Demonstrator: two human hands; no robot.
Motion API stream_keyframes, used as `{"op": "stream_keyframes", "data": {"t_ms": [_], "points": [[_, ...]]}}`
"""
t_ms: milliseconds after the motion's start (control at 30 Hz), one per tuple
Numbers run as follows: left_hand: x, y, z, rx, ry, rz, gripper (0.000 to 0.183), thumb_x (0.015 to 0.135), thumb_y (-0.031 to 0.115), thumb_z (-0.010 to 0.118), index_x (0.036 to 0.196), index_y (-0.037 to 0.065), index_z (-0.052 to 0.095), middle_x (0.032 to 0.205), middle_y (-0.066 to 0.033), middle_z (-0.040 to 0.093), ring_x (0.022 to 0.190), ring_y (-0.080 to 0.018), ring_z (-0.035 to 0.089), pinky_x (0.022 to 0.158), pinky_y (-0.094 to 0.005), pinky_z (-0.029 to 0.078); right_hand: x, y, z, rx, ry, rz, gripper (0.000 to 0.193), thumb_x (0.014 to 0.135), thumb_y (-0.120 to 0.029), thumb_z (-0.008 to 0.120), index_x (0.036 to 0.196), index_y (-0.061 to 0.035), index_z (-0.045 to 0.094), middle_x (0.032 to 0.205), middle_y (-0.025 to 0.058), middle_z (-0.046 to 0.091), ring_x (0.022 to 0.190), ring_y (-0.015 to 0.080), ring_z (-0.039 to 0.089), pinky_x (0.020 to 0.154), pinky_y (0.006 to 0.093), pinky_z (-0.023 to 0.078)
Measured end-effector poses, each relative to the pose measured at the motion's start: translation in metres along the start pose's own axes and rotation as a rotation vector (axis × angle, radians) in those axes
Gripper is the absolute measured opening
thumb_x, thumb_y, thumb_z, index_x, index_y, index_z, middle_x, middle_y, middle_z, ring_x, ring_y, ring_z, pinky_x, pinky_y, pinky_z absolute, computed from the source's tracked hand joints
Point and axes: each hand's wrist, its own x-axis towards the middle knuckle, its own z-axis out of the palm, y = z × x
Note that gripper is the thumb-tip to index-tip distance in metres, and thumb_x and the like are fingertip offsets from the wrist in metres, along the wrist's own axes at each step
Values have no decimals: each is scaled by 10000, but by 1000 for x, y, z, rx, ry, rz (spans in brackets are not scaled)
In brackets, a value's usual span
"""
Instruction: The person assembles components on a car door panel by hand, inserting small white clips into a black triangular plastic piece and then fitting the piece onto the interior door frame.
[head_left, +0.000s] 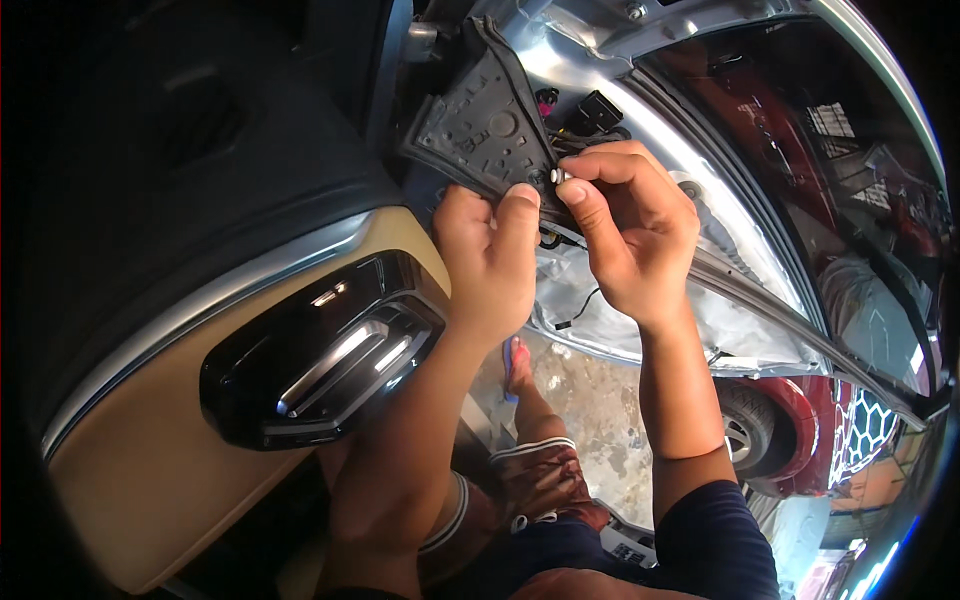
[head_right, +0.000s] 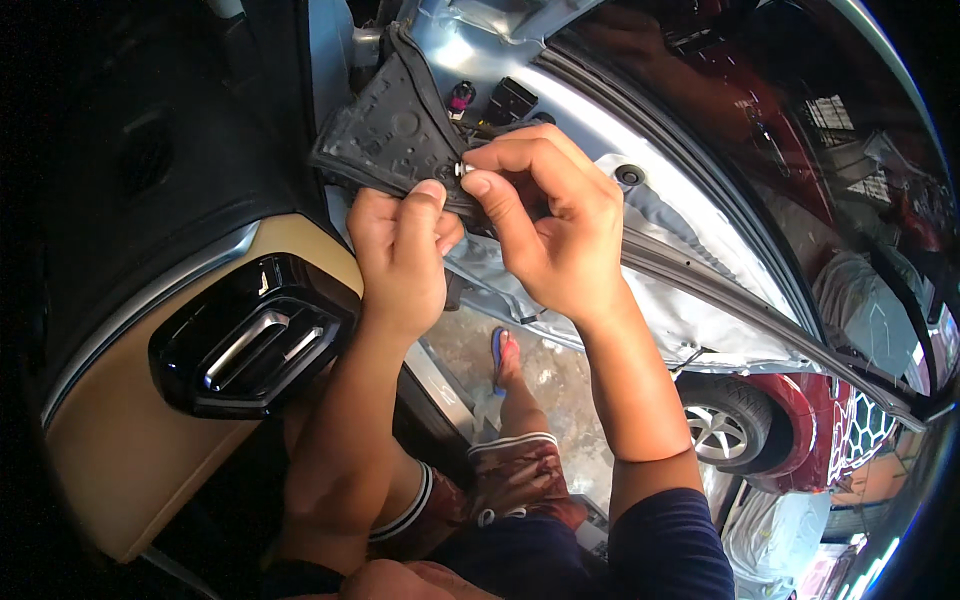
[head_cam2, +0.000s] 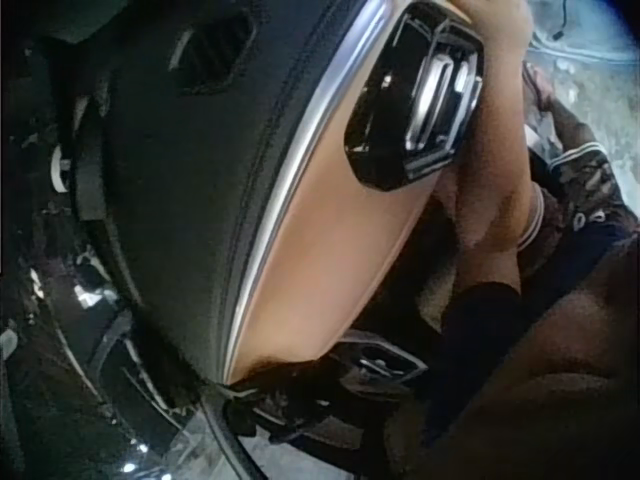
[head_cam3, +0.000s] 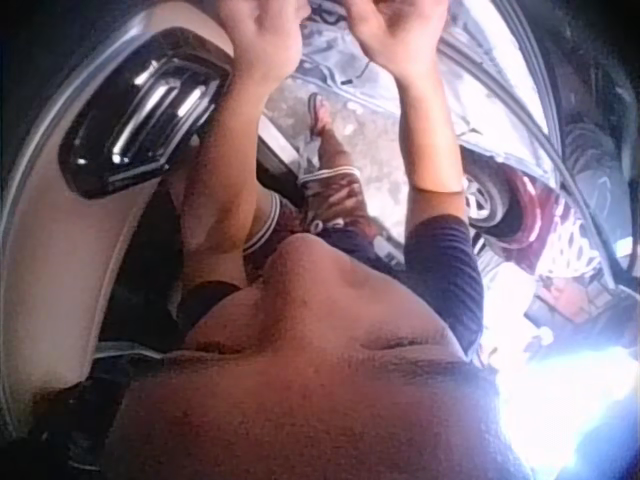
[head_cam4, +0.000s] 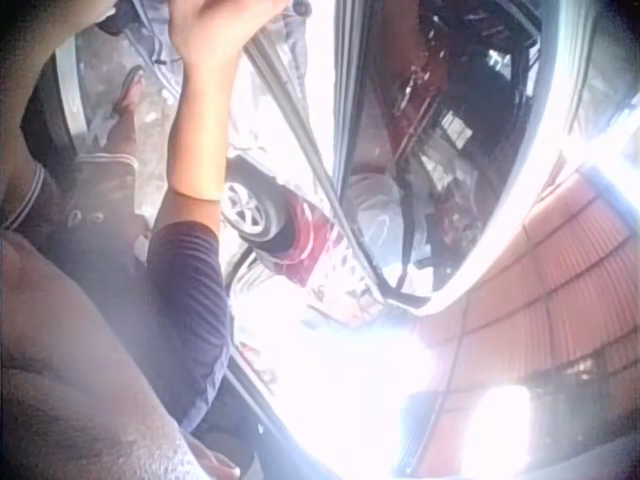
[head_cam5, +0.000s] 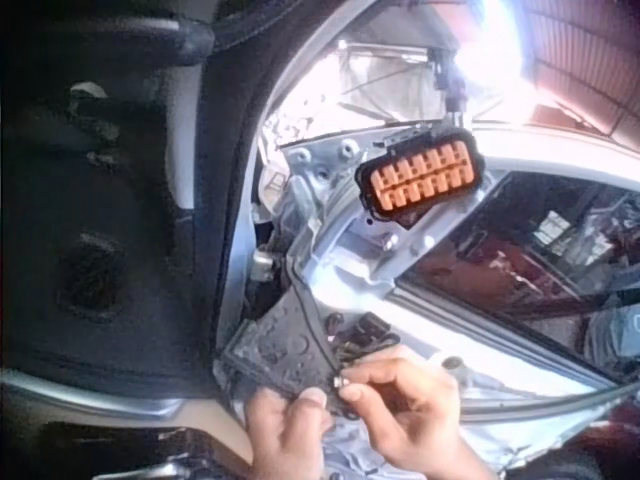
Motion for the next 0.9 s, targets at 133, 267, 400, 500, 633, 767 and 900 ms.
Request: {"op": "stream_keyframes", "data": {"t_ms": [133,267,400,500,633,767,900], "points": [[2,10,-3,-81,-90,-56,106,998,61,505,933,20,578,771,16,539,558,-41,390,516,-249,356,2,-2,1,87,17,74,87,903,-19,754,981,6,726,916,77,716,736,90,665,640,227,525],[1,10,-7,-37,-64,-61,93,1003,59,511,955,22,582,779,17,542,562,-40,390,520,-241,356,1,1,4,149,12,136,86,899,-12,756,975,10,720,915,74,713,732,91,663,633,227,523],[1,2,-12,79,-49,33,53,988,36,564,1013,3,598,822,4,598,635,-35,465,565,-230,393,0,5,7,97,22,82,87,881,3,764,951,5,713,900,80,709,722,99,661,617,243,520],[0,-1,-8,64,-37,66,107,973,21,599,1070,-23,608,913,-22,661,741,-44,562,640,-228,460,-1,3,6,-22,35,-9,103,856,24,766,928,-1,697,896,106,706,695,147,665,608,266,521],[0,-2,-8,110,-35,155,161,980,14,589,1131,-43,586,1013,-61,674,836,-77,623,720,-241,515,2,0,15,-157,86,-183,126,835,36,764,916,-5,677,881,122,692,653,205,660,583,297,527],[0,-5,-12,159,-56,223,187,983,15,586,1157,-51,581,1047,-82,672,874,-99,645,755,-252,533,4,-10,14,-292,27,-186,130,827,36,741,904,-4,645,834,125,637,620,286,654,541,367,529],[-3,-1,-10,248,-66,216,149,1017,0,538,1164,-23,545,1073,-71,651,870,-80,579,767,-245,468,10,-17,8,-388,-111,-202,146,799,28,709,883,-5,594,813,131,575,649,344,651,555,421,534]]}}
